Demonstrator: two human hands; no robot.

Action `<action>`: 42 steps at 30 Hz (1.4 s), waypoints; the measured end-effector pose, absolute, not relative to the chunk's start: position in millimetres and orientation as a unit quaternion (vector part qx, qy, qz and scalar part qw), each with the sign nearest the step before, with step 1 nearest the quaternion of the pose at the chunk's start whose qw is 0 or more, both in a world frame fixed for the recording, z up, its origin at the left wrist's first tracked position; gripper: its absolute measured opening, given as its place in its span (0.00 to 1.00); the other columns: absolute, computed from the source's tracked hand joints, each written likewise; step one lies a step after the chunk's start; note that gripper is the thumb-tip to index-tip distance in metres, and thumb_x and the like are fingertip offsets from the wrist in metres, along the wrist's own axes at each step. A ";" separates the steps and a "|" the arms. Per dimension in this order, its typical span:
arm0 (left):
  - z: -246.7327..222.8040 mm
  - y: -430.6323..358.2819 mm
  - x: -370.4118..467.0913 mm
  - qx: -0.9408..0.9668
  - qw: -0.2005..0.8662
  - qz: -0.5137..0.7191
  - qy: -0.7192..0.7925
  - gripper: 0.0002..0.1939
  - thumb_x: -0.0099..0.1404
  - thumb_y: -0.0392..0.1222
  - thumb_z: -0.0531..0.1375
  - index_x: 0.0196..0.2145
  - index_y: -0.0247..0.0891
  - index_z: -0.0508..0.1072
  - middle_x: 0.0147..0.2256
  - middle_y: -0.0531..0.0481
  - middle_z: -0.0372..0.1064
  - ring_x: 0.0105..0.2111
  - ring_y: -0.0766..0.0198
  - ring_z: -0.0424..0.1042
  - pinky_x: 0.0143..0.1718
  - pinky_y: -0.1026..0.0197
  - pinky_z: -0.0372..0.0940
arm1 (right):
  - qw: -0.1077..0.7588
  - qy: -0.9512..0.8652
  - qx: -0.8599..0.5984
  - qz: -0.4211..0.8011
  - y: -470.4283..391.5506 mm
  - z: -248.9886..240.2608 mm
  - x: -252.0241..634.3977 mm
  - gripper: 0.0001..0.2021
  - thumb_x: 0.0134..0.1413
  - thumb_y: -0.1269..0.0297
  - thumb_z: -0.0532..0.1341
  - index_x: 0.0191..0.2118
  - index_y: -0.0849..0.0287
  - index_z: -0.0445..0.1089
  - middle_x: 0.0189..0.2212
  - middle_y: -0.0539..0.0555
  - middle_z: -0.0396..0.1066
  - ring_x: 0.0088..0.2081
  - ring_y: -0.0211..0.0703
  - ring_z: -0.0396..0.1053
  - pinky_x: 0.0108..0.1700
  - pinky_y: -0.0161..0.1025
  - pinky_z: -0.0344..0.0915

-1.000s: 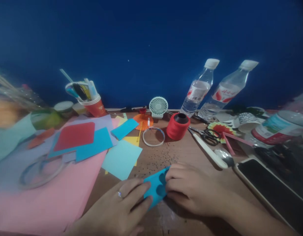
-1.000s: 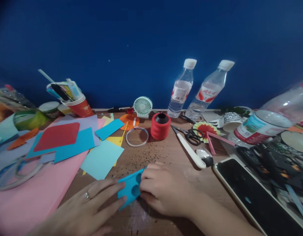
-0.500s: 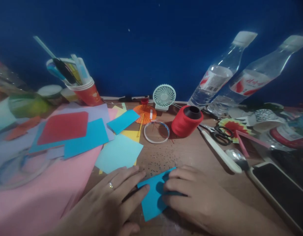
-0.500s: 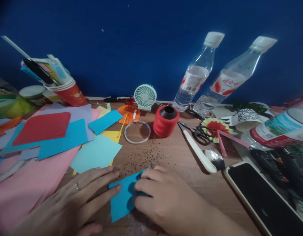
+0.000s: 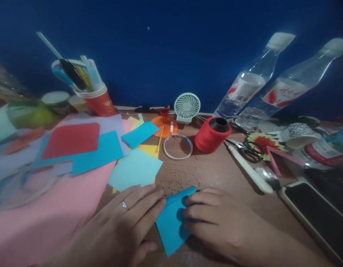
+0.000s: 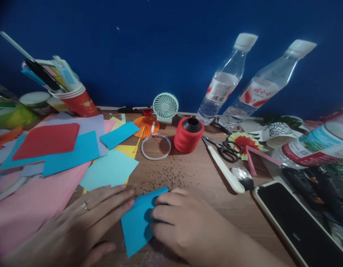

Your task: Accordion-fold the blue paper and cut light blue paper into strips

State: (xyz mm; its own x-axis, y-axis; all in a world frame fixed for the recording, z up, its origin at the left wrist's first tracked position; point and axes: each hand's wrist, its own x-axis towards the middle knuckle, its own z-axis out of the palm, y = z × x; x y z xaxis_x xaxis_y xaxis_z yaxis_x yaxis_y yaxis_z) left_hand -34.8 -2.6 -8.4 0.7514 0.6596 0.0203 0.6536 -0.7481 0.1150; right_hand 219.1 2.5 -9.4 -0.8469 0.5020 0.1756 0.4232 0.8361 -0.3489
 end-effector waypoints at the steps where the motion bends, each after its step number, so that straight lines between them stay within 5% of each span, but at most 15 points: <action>1: -7.7 -2.4 -34.8 0.934 0.051 0.032 0.352 0.35 0.50 0.39 0.63 0.57 0.45 0.59 0.56 0.53 0.62 0.50 0.52 0.66 0.48 0.50 0.65 | 0.130 -0.949 -0.242 0.155 2.9 -8.4 219.3 0.08 0.60 0.70 0.54 0.35 0.56 0.70 0.35 0.52 0.73 0.40 0.41 0.65 0.41 0.40 0.61; 15: 4.9 4.8 -30.2 0.974 0.091 0.019 0.207 0.35 0.56 0.48 0.63 0.59 0.41 0.57 0.58 0.52 0.57 0.57 0.58 0.58 0.57 0.58 0.55 | 0.118 -0.963 -0.189 0.150 -4.4 -8.1 207.5 0.14 0.62 0.68 0.52 0.25 0.58 0.68 0.27 0.47 0.70 0.35 0.37 0.63 0.41 0.36 0.62; 23: -1.2 4.6 -33.8 0.965 0.112 0.020 0.235 0.34 0.57 0.45 0.62 0.59 0.45 0.56 0.59 0.55 0.56 0.58 0.57 0.56 0.58 0.54 0.54 | 0.113 -0.961 -0.165 0.194 3.6 -0.4 214.5 0.08 0.58 0.68 0.55 0.30 0.59 0.70 0.32 0.49 0.72 0.39 0.38 0.65 0.37 0.37 0.63; 33: -3.9 4.3 -36.5 0.957 0.140 0.019 0.254 0.37 0.56 0.44 0.62 0.60 0.47 0.53 0.59 0.56 0.55 0.58 0.57 0.57 0.59 0.53 0.53 | 0.105 -0.956 -0.163 0.222 5.4 1.8 221.9 0.12 0.60 0.63 0.54 0.28 0.59 0.69 0.34 0.50 0.73 0.46 0.39 0.65 0.46 0.38 0.62; 42: -11.7 -6.1 -37.3 0.949 0.180 0.131 0.225 0.38 0.57 0.35 0.54 0.63 0.46 0.44 0.58 0.53 0.59 0.55 0.59 0.61 0.57 0.58 0.57 | 0.121 -0.953 -0.194 0.198 -0.2 -7.4 212.0 0.10 0.60 0.68 0.53 0.31 0.60 0.70 0.31 0.48 0.72 0.37 0.38 0.66 0.40 0.38 0.62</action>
